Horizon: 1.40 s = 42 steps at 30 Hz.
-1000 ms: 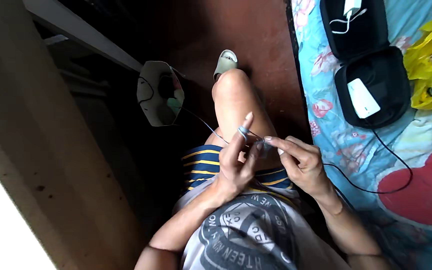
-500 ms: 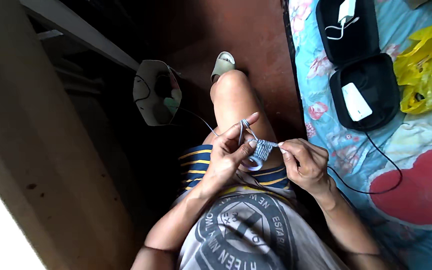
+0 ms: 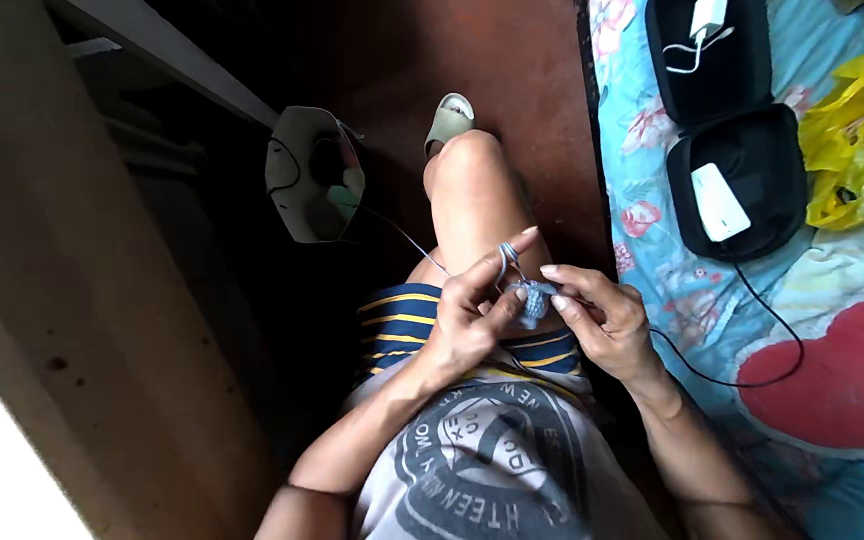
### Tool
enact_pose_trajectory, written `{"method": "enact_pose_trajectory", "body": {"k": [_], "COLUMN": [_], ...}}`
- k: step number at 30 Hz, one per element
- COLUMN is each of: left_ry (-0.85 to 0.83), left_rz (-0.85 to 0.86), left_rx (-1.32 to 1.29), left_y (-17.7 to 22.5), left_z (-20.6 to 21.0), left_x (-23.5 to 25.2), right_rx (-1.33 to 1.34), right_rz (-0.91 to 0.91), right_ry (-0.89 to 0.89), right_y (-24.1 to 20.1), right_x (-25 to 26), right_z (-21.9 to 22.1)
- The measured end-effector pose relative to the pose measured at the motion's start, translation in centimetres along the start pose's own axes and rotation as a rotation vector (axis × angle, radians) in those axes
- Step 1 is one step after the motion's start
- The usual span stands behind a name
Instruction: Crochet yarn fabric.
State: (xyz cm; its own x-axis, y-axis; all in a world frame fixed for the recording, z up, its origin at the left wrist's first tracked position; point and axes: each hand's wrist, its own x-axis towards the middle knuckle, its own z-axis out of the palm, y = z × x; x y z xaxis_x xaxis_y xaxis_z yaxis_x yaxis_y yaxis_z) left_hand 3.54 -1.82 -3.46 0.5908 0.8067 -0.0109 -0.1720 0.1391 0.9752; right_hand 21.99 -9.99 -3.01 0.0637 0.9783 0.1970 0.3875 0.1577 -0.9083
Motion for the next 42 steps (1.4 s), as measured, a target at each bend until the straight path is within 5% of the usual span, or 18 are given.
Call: {"method": "enact_pose_trajectory", "body": {"k": [5, 15, 28, 34, 39, 42], "left_ry": [0.126, 0.231, 0.244, 0.207, 0.137, 0.126], "left_rz": [-0.047, -0.141, -0.162, -0.162, 0.403, 0.513], "left_rx": [-0.128, -0.190, -0.146, -0.171, 0.485, 0.526], "left_y": [0.2, 0.7, 0.4, 0.5, -1.4, -2.2], "left_z": [0.5, 0.6, 1.1, 1.2, 1.5, 2.0], "left_x": [0.1, 0.4, 0.2, 0.1, -0.6, -0.9], "right_rx": [0.133, -0.527, -0.709, -0.475, 0.006, 0.398], "right_rz": [0.074, -0.181, -0.233, -0.134, 0.171, 0.376], "right_ry": [0.014, -0.056, -0.013, 0.026, 0.048, 0.064], "right_y": [-0.1, 0.6, 0.2, 0.7, -0.9, -2.5], "right_x": [0.5, 0.4, -0.4, -0.6, -0.6, 0.3], "right_z": [0.3, -2.1, -1.0, -1.1, 0.3, 1.2]}}
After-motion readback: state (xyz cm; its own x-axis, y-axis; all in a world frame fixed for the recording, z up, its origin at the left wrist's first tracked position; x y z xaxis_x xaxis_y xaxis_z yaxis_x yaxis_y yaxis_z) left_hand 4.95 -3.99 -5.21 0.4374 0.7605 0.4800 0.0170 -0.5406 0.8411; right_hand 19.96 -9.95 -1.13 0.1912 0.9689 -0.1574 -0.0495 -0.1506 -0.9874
